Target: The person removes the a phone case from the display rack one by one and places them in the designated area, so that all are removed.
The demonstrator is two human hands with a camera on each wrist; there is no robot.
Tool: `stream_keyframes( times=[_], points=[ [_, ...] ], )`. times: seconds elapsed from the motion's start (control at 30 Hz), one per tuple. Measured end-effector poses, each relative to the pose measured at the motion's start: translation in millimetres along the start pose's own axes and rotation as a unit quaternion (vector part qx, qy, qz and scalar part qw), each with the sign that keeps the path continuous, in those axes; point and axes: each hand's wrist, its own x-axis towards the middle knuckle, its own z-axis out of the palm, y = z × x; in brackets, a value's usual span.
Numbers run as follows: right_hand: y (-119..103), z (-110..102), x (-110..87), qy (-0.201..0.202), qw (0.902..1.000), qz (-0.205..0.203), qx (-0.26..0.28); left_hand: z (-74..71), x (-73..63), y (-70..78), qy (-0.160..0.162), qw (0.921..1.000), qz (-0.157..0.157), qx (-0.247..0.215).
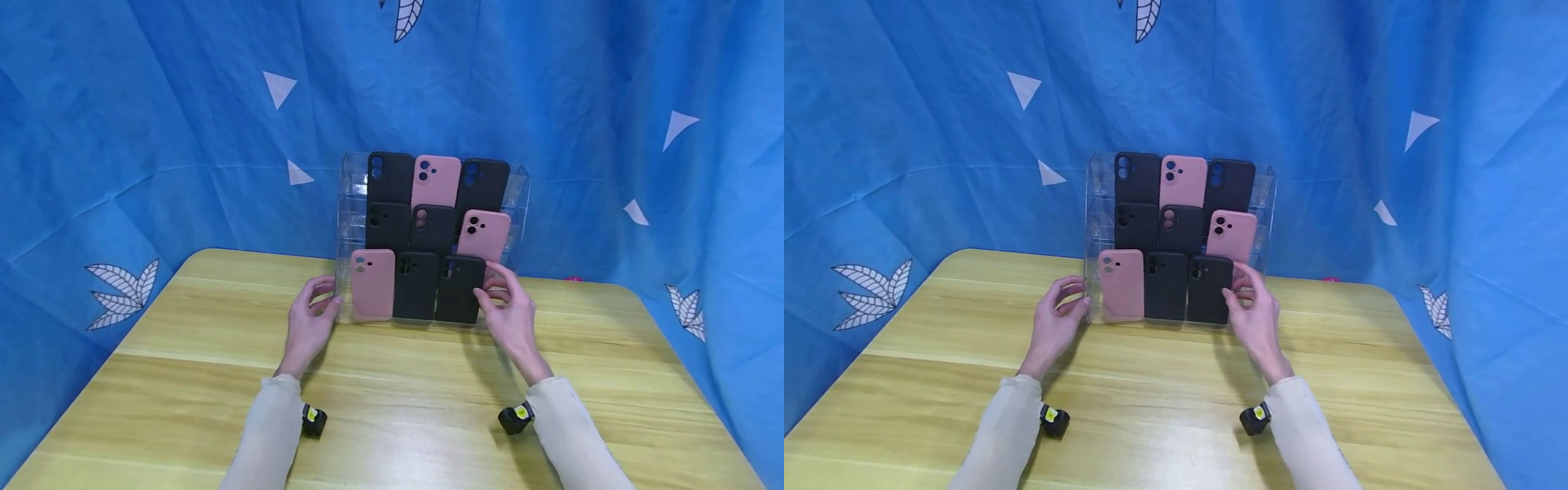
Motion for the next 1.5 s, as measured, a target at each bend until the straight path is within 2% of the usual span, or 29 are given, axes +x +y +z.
stream_keyframes(
  times=[0.3, 0.4, 0.6, 0.8, 1.13, 1.5],
  points=[
    [-1.8, -6.1, 0.9, -0.004, 0.9988, 0.029, 0.038, 0.8, 0.0, -0.3, 0.000, 1.0000, -0.005, 0.003],
    [-6.9, -8.2, 1.8, 0.003, 0.9983, 0.025, 0.053, 0.7, 0.2, -0.5, -0.001, 1.0000, -0.006, 0.000],
    [-31.0, -15.4, 3.2, 0.014, 0.9960, 0.020, 0.086, -0.6, 0.6, -1.7, -0.006, 0.9999, -0.005, -0.009],
    [-20.4, -19.0, 10.9, 0.016, 0.9952, -0.003, 0.096, -1.7, -0.2, -1.0, -0.007, 0.9999, -0.007, -0.007],
    [-33.3, -27.0, 15.5, -0.007, 0.9909, -0.035, 0.130, -1.2, 1.0, -3.6, -0.008, 0.9998, 0.000, -0.015],
    [-38.9, -28.8, 10.2, -0.046, 0.9877, -0.020, 0.148, -1.9, 2.5, -3.7, -0.015, 0.9998, -0.001, -0.014]
  ],
)
